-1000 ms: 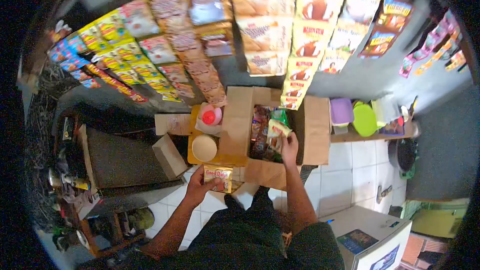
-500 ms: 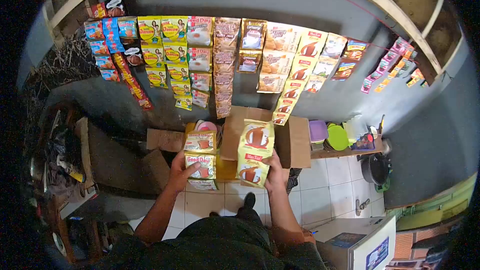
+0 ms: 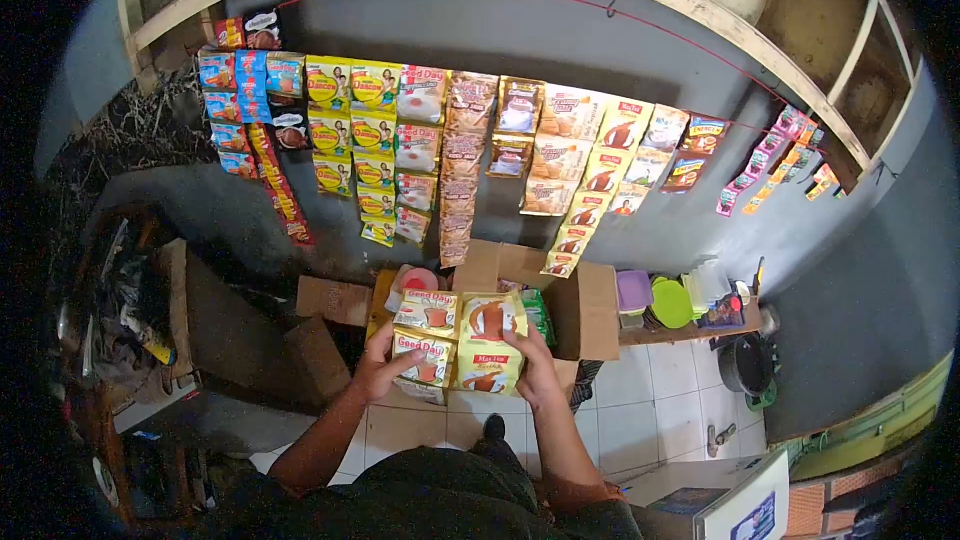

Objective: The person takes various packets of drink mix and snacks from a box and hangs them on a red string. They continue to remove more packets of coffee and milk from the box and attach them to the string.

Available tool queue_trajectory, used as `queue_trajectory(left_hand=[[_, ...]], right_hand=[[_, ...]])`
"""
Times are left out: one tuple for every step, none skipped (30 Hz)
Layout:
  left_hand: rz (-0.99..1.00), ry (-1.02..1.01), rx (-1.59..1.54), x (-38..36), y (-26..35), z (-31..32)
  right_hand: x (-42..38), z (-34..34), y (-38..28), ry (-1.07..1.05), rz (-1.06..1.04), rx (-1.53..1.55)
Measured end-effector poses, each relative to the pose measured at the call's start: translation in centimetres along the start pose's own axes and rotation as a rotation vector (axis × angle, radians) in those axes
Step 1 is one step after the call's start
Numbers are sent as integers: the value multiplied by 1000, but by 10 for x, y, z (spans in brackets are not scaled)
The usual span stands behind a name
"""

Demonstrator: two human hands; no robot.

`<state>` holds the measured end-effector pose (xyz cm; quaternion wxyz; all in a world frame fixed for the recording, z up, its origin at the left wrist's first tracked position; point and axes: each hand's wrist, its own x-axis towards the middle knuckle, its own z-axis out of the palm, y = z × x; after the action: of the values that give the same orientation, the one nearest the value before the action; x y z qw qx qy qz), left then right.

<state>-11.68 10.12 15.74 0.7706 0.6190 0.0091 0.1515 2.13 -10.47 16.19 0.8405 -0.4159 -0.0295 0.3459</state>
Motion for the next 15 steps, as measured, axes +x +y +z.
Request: queue_trajectory(left_hand=[[-17,-4,-1,3,-1,2],[-16,-13,1,7,-1,5],[-19,0,13,11,-2,8],[-25,17,25,15,-2,12],[-26,17,29,19,1,16],[-24,42,43,24,5,21],[-21,68,56,30,6,26],[-15,72,57,36,5,31],[-10,94,48,42,4,35],[-4,115,39,49,3,38],[47,125,29,57,-1,42],[51,120,30,65,-1,47],[57,134,22,73,-1,53],[61,147,14,80,1,61],[66,178,21,89,7,72]], right_hand=[[2,2,-3,22,-18,-79],[3,4,-5,25,-26,-75],[4,5,-8,27,-62,-181],[5,3,-11,29,-94,-287],[9,-1,-15,15,-122,-307],[12,-6,-22,10,-123,-306],[16,-11,-31,-13,-145,-303],[21,-16,-42,-35,-168,-301],[21,-15,-56,-19,-203,-298],[25,-20,-68,21,-220,-311],[33,-29,-80,38,-240,-316],[40,-37,-94,59,-260,-319],[46,-42,-111,86,-278,-310],[48,-38,-134,58,-339,-373],[57,-43,-156,43,-377,-424]])
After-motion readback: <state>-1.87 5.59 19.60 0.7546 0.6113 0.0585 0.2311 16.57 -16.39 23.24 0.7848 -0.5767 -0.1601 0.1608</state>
